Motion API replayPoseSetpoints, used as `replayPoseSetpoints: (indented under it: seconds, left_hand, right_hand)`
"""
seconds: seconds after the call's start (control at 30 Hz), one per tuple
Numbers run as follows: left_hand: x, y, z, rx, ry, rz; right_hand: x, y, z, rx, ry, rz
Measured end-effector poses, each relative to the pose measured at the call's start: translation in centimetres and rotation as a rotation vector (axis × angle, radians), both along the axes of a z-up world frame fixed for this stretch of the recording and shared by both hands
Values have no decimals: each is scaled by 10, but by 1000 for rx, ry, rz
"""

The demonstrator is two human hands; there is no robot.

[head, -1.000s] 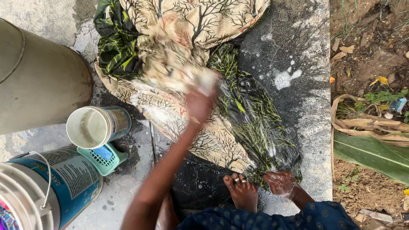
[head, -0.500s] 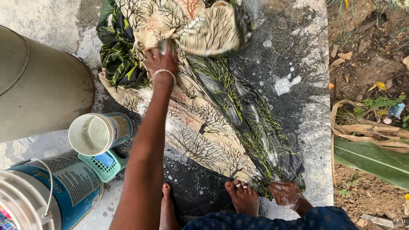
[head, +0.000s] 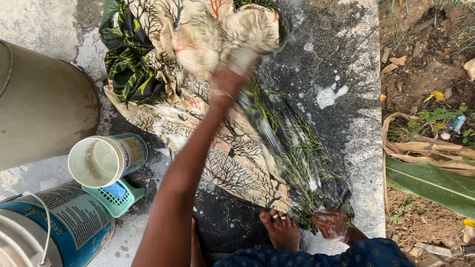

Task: The person washes a garment by hand on an outdoor stone slab, scrubbing the fabric with a bar of soap and rinsing it with water from buckets.

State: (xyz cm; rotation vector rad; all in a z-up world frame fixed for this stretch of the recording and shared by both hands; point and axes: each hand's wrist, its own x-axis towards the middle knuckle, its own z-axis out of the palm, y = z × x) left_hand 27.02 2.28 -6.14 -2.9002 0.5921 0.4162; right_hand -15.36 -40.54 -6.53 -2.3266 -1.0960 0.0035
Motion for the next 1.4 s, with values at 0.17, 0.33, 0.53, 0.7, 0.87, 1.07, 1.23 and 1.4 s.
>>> replayPoseSetpoints:
  seconds: [0.17, 0.33, 0.53, 0.7, 0.87, 1.07, 1.23, 1.4]
  left_hand:
    - [43, 51, 46, 53, -15, 422]
    - [-117, -72, 68, -265, 62, -143]
    - [19, 59, 45, 187, 297, 98]
    - [60, 92, 3, -120, -6, 528]
    - [-68, -32, 16, -391, -55, 62]
    - [24, 78, 44, 23, 146, 204]
    - [45, 91, 38, -100, 10, 626]
    - [-69, -72, 62, -534, 119, 293]
  right_hand:
    - [41, 7, 25, -334, 137, 205]
    - [202, 124, 5, -165, -16, 320]
    - [287, 209, 70, -537, -59, 661]
    - [324, 216, 68, -304, 618, 315]
    - [319, 242, 50, -846, 360, -156]
    - [286, 237, 71, -457, 16, -268]
    - [283, 231, 63, -447, -12, -494]
    - [286, 238, 57, -446, 35, -704]
